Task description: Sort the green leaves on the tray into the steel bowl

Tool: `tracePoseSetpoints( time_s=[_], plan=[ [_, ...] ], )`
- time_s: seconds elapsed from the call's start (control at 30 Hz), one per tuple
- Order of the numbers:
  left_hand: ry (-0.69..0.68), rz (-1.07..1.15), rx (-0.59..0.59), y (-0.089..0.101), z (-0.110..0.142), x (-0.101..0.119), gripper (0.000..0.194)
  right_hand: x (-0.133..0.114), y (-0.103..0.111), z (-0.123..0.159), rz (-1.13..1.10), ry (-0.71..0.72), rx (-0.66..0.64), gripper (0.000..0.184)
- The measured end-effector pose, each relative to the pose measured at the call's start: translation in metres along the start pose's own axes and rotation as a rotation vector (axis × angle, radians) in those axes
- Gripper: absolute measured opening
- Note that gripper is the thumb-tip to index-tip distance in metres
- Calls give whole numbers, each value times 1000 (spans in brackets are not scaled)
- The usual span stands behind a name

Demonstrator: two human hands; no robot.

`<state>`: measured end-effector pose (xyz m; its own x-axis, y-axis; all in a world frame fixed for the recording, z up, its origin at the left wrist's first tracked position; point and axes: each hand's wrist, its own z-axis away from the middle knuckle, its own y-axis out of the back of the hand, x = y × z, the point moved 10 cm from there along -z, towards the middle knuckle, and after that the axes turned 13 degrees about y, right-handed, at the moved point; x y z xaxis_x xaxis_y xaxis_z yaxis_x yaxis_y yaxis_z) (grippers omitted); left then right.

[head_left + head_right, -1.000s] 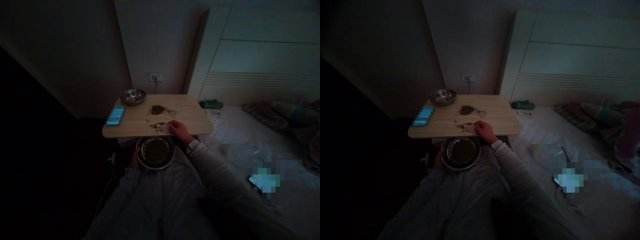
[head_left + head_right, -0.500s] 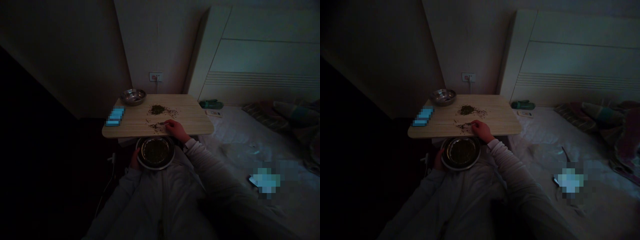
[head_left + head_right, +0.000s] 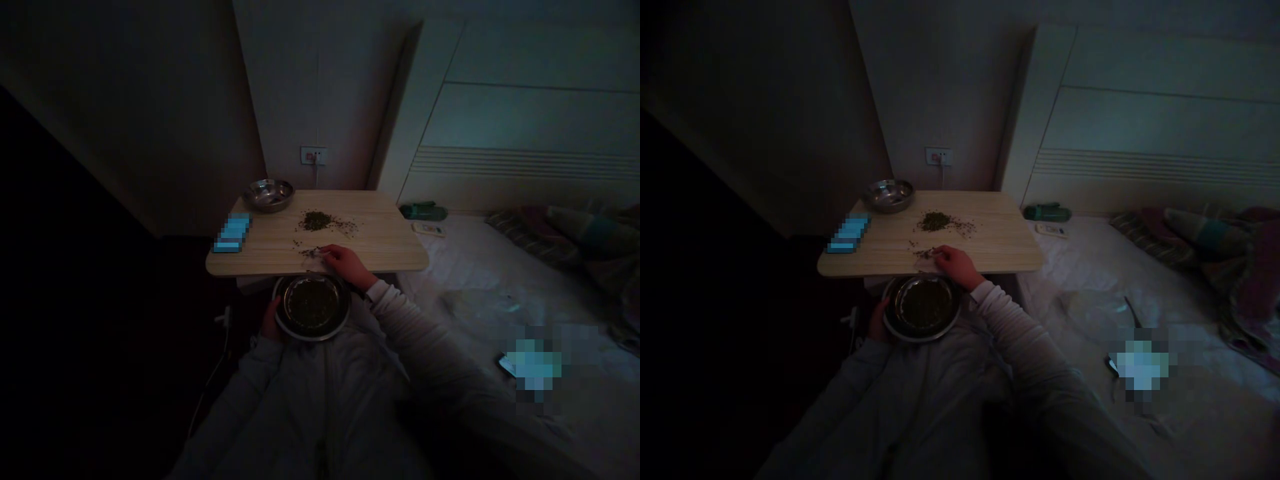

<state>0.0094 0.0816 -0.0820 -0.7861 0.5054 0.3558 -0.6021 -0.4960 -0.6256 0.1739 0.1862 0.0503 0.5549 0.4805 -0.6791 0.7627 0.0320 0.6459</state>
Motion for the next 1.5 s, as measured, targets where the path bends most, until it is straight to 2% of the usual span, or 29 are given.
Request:
tracePoseSetpoints(
  time_s=[0.13, 0.27, 0.43, 0.63, 0.77, 1.0, 1.23, 1.37, 1.5],
  plan=[
    [-29, 2, 68, 4, 5, 3, 26, 4, -4, 1, -98, 2, -3, 25],
    [-33, 3, 20, 3, 2, 2, 24, 10, 0, 1, -244, -9, 0, 26],
    [-24, 14, 21, 7, -3, 0, 22, 28, 28, 2, -224, -69, 96, 29],
    [-43, 18, 38, 3, 4, 1, 24, 42, 50, 8, -84, -62, 103, 28],
    [-67, -10, 52, 6, 1, 4, 24, 42, 49, 11, -70, -38, 90, 28],
    [-88, -98, 17, 14, -12, 7, 20, 39, 48, 16, -52, -75, 67, 30],
    [-54, -69, -2, 2, -2, 3, 21, 30, 45, 16, -90, -34, 44, 30],
    [-63, -40, 58, 5, 1, 4, 21, 25, 44, 16, -72, -29, 45, 29],
    [-49, -44, 20, 3, 0, 4, 18, 21, 44, 17, -68, -26, 41, 29]
  ],
)
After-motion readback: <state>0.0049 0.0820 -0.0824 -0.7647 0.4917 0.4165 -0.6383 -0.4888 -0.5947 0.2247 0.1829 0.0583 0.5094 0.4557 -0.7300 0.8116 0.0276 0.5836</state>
